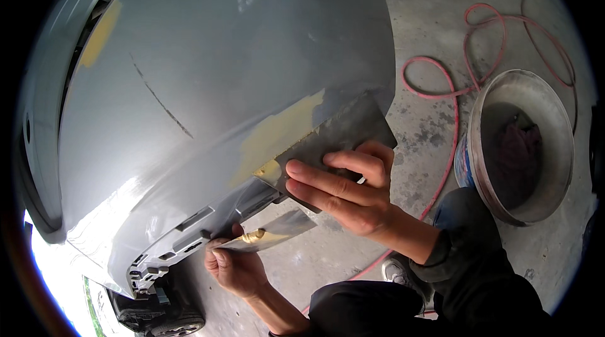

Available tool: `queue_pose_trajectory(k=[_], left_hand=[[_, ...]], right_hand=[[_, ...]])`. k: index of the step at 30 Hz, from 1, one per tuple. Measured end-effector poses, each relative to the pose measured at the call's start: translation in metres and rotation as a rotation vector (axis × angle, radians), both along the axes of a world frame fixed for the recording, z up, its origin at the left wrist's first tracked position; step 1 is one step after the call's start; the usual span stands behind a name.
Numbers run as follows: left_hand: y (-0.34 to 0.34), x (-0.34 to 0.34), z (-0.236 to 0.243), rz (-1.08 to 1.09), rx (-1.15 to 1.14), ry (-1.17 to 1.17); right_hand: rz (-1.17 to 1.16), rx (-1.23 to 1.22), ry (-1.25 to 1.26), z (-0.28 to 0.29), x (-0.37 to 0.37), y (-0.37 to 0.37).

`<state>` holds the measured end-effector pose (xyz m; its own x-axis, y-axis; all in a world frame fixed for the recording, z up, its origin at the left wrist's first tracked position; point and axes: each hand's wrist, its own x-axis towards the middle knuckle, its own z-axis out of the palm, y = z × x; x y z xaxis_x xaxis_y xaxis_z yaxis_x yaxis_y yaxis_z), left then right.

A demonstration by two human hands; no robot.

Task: The person applies a yellow body filler to a detached gray car bumper using a metal putty knife. They spread the filler over damaged areas on the bumper's surface and edges, smoothing it out to fill imperfections. The person works on multiple sections of the bumper, occasionally scraping excess filler from the tool.

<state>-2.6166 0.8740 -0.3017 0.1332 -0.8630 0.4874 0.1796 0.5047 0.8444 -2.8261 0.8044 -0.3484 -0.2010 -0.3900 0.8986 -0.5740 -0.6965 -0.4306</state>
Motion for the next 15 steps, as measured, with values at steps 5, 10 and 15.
queue_pose_trajectory(k=[5, 10, 15], left_hand=[[0.001, 0.004, -0.002, -0.05, -0.026, 0.012], [0.001, -0.004, 0.0, 0.107, 0.003, 0.056], [-0.001, 0.001, -0.001, -0.05, -0.036, 0.018]], right_hand=[[-0.011, -0.014, 0.026, 0.008, -0.016, 0.009], [-0.071, -0.071, 0.009, 0.02, -0.022, -0.009], [-0.059, -0.08, -0.022, 0.023, -0.019, -0.016]])
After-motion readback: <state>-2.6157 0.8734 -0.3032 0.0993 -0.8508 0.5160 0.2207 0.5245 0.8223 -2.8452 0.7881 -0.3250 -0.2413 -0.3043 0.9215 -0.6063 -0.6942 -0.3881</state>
